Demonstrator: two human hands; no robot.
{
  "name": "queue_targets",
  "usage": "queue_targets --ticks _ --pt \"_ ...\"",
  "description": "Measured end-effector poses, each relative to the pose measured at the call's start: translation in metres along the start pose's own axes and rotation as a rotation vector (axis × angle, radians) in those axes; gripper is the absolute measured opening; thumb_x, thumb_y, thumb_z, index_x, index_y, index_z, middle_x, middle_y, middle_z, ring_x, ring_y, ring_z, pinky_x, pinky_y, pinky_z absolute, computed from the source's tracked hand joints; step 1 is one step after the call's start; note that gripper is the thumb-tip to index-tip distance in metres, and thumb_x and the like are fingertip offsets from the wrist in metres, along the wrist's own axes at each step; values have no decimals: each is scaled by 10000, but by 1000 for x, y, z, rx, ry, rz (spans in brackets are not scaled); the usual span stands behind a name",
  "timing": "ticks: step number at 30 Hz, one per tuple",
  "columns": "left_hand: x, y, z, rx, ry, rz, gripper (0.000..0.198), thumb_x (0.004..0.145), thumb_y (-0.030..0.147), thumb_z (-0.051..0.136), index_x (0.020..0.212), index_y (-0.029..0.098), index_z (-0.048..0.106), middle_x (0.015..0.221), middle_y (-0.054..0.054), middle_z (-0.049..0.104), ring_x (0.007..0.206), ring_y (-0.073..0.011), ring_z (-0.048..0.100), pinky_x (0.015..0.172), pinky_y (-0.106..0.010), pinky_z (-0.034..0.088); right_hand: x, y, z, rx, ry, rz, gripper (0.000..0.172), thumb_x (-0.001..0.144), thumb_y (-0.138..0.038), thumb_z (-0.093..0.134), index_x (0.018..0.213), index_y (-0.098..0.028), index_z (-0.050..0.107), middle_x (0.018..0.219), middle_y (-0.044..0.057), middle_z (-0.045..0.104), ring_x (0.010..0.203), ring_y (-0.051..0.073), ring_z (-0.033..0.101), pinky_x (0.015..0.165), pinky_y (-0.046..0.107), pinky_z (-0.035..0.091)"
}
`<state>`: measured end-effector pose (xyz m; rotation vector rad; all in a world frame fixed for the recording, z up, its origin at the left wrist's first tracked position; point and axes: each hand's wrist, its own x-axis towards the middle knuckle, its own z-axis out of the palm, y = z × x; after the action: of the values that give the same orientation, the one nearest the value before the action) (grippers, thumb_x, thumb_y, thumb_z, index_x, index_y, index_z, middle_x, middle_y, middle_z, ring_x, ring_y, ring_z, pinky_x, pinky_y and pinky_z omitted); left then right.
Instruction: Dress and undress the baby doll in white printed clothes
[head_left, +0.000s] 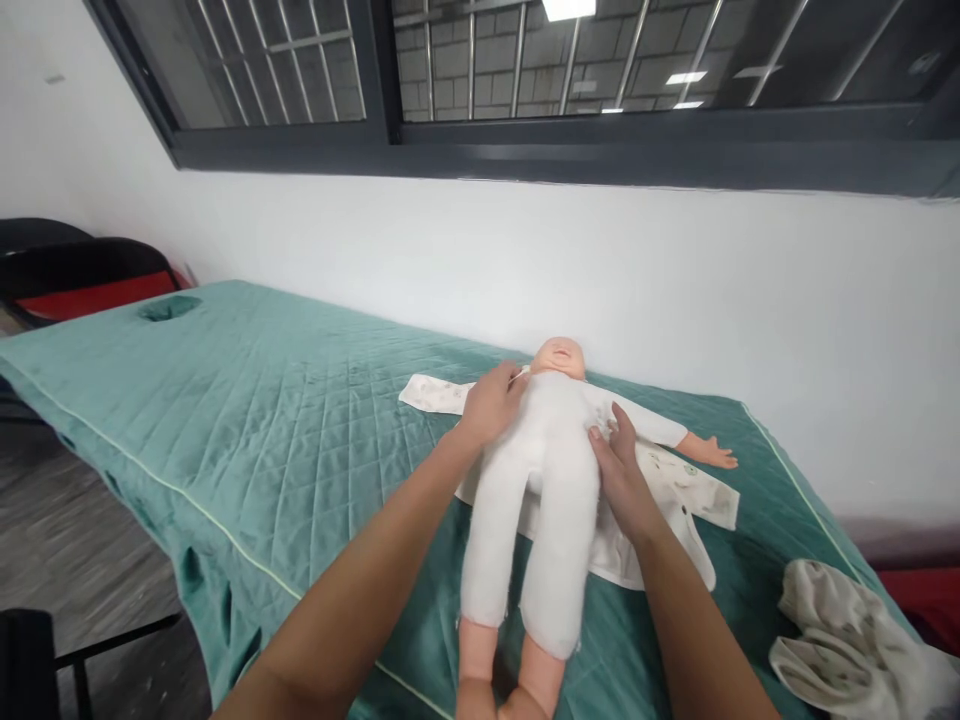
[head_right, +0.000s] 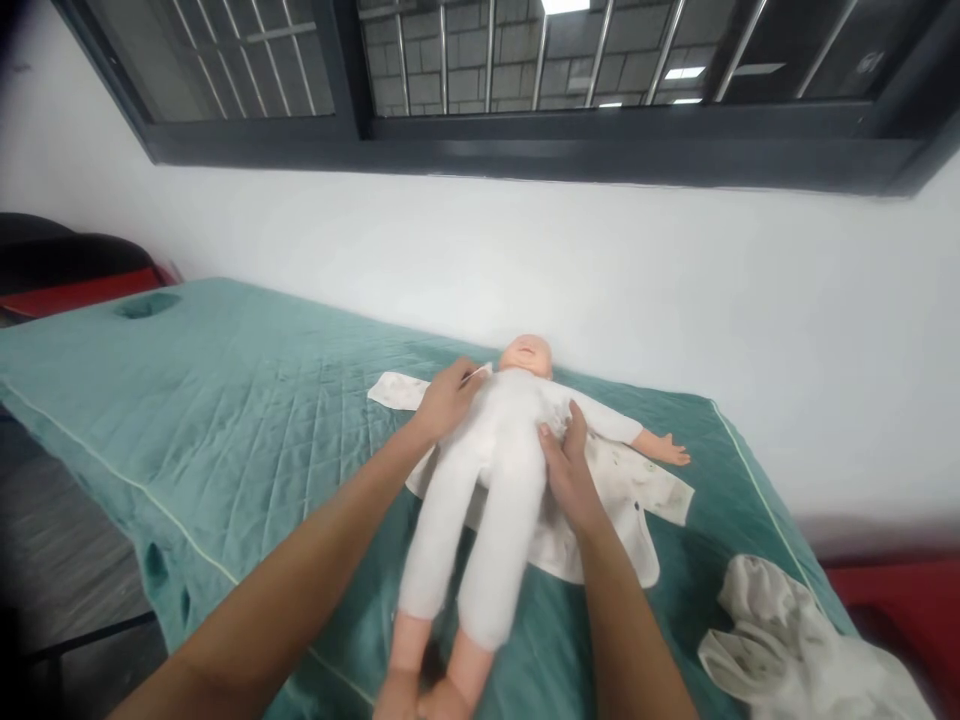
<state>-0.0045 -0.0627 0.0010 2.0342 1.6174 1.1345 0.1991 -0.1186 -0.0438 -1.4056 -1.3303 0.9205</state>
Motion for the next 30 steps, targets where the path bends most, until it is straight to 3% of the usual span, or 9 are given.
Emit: queue_targets --ticks 5,11,15,18,22,25,27,30 --pt "-4 26 0 75 -22 87 261 1020 368 367 905 217 546 906 -43 671 842 -197 603 718 -312 418 -2 3 18 -61 -36 28 922 887 -761 404 1598 -255 106 1681 80 171 1552 203 156 1260 406 170" --pt "-25 49 2 297 -110 173 202 990 293 446 933 197 614 967 -98 676 1007 -263 606 713 -335 450 1 9 17 -110 -66 37 852 907 -737 375 1589 -282 143 1652 73 273 1518 219 275 1223 410 287" --pt "-51 70 -9 423 -208 273 255 983 268 441 872 176 652 983 -139 672 933 -289 628 690 -372 464 -1 5 14 -112 -79 5 849 908 -732 370 1581 -259 161 1649 81 279 1511 226 294 1226 417 278" --pt "-80 78 -22 325 -233 309 252 994 299 433 913 214 657 922 -90 688 851 -253 648 693 -367 476 -4 1 12 -104 -90 -4 870 898 -737 395 1580 -249 165 1655 95 256 1516 246 281 1228 454 263" --pt "-121 58 -36 162 -67 294 180 985 299 471 1079 275 622 1114 -64 679 1026 -237 636 873 -385 511 -3 2 11 -118 -59 -10 829 901 -726 416 1565 -273 214 1652 98 261 1515 252 284 1239 474 226" --pt "-141 26 -38 232 58 227 333 920 304 586 1251 292 549 1269 -99 601 1158 -299 576 952 -465 493 -1 5 12 -126 -60 -7 818 905 -722 411 1566 -282 213 1654 93 255 1513 244 288 1244 457 224" --pt "-148 8 -37 263 79 158 418 886 313 633 1288 286 518 1267 -110 577 1155 -314 566 946 -490 494 1 6 12 -130 -67 -5 828 903 -725 407 1571 -281 202 1661 79 239 1518 237 275 1247 438 224" --pt "-152 -3 -34 243 47 118 288 895 323 620 1167 252 558 1156 -94 587 1054 -282 580 895 -463 511 1 6 12 -130 -64 17 838 901 -728 397 1575 -274 192 1658 68 250 1512 235 291 1242 413 249"
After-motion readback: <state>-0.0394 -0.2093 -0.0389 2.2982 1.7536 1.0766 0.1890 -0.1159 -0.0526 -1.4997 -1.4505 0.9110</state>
